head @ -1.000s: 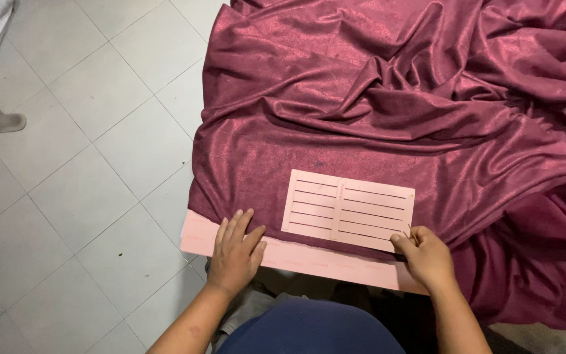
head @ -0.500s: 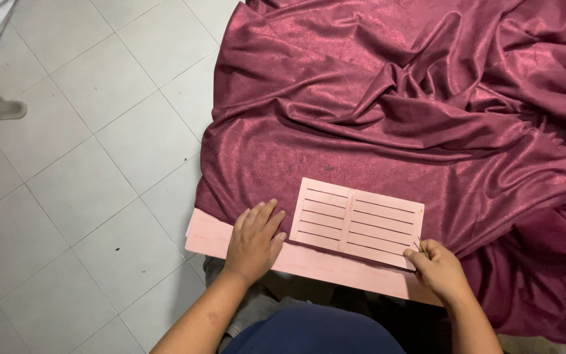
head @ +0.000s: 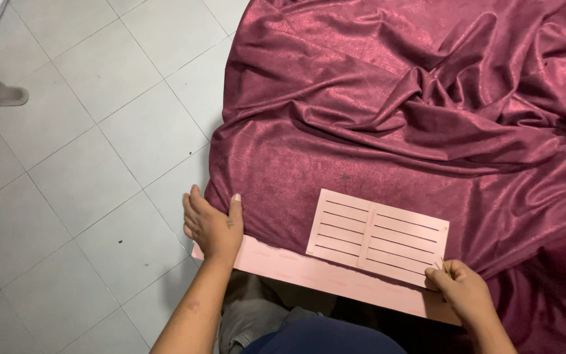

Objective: The person places a pink paper template on a large piece of maroon fabric and uses a pencil to mark the fabric along the template's edges. The person repeats this process by repositioning the template and marking again.

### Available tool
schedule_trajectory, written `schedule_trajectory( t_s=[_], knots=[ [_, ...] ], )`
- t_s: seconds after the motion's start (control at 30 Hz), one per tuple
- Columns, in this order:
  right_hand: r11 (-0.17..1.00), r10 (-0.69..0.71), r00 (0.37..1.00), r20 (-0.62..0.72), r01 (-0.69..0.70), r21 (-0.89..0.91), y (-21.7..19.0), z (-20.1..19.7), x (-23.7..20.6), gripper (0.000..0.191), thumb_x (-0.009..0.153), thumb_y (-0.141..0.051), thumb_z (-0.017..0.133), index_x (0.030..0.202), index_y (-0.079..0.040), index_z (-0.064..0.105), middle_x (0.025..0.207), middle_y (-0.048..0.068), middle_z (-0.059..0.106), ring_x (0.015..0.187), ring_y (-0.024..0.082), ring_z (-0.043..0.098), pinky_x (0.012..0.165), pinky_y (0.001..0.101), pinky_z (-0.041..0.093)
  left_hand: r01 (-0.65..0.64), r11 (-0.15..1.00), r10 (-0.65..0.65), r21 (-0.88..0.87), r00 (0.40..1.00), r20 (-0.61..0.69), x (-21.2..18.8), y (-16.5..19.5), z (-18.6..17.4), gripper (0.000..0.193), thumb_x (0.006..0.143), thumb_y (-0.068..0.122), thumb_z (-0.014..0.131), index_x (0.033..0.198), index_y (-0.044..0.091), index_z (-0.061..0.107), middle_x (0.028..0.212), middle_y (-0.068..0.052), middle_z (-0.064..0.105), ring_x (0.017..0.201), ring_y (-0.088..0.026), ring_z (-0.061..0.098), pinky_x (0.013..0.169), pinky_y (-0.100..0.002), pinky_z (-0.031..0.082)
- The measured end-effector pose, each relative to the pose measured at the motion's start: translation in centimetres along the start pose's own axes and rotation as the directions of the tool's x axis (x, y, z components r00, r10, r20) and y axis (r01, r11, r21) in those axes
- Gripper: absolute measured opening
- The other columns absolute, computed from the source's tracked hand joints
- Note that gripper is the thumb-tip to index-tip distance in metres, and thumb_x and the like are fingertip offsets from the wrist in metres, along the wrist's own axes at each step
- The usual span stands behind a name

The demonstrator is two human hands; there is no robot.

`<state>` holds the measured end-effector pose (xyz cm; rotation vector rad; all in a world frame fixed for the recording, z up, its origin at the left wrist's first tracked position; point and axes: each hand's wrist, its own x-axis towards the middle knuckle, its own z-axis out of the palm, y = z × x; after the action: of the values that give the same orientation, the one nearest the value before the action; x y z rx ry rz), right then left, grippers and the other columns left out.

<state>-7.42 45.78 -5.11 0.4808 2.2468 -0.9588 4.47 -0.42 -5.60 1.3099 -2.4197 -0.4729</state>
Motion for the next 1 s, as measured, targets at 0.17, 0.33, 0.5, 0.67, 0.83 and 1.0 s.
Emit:
schedule_trajectory(
  t_s=[0.17,0.33,0.5,0.67,0.83,1.0],
  knots=[
    [0.947,0.075,0.997,-0.029,-0.08,-0.312,-0.6,-0.8,-1.0,0.033,0.088,-0.034,0.074,0.091,-0.001,0.071,0.07,0.01,0.074,0.059,0.018,0.061,0.057,0.0334,0.05,0.36,0.926,-0.294,-0.111,0.876,0.382,1.8,-1.4,-1.3,0.061,0.09,0.048,0.071,0.133,0.005,0.058,0.104,-0.013,0.071,0.107,-0.035,0.067,0.107,-0.051,0.043],
    [0.929,0.078,0.996,-0.052,-0.091,-0.358,-0.1,-2.0,-0.8,0.032,0.088,-0.034,0.075,0.09,-0.002,0.072,0.065,0.012,0.07,0.058,0.019,0.062,0.057,0.0349,0.05,0.254,0.946,-0.205,-0.203,0.95,0.234,2.2,-1.2,-2.1,0.04,0.091,0.035,0.07,0.117,0.005,0.066,0.103,-0.02,0.069,0.1,-0.039,0.066,0.096,-0.05,0.049],
    [0.99,0.016,0.994,-0.109,-0.031,-0.134,1.3,-4.0,-0.7,0.028,0.094,-0.025,0.071,0.088,0.003,0.069,0.065,0.011,0.068,0.056,0.017,0.055,0.055,0.0321,0.042,-0.354,0.927,0.357,-0.128,0.934,0.007,0.3,0.1,-2.1,0.018,0.089,0.013,0.067,0.104,0.004,0.07,0.124,-0.013,0.067,0.118,-0.033,0.059,0.103,-0.05,0.043],
    [0.986,-0.005,0.994,-0.114,0.023,0.163,1.1,-4.8,-1.1,0.02,0.097,-0.021,0.07,0.096,-0.001,0.069,0.069,0.003,0.057,0.057,0.012,0.046,0.052,0.029,0.035,-0.469,0.707,0.658,-0.53,0.711,0.248,-4.5,3.5,-2.1,0.022,0.088,0.012,0.069,0.108,0.004,0.072,0.123,-0.012,0.064,0.119,-0.032,0.057,0.103,-0.047,0.045],
    [0.999,0.039,0.999,-0.016,-0.039,0.006,-0.5,-2.0,-1.4,0.023,0.094,-0.021,0.072,0.094,0.001,0.069,0.068,0.008,0.062,0.059,0.014,0.053,0.054,0.0296,0.042,-0.446,0.708,0.668,-0.548,0.675,0.314,-6.1,5.3,-2.3,0.033,0.083,0.018,0.074,0.113,0.003,0.072,0.127,-0.014,0.06,0.118,-0.035,0.055,0.099,-0.049,0.043],
    [0.997,-0.049,0.997,-0.053,0.052,0.058,-1.4,0.0,-2.5,0.02,0.09,-0.021,0.069,0.098,-0.003,0.074,0.073,0.003,0.068,0.06,0.01,0.057,0.055,0.0263,0.045,-0.413,0.755,0.634,-0.509,0.657,0.408,-5.7,6.1,-3.1,0.035,0.083,0.016,0.074,0.116,0.005,0.072,0.126,-0.013,0.06,0.119,-0.035,0.054,0.1,-0.049,0.043]
  ],
)
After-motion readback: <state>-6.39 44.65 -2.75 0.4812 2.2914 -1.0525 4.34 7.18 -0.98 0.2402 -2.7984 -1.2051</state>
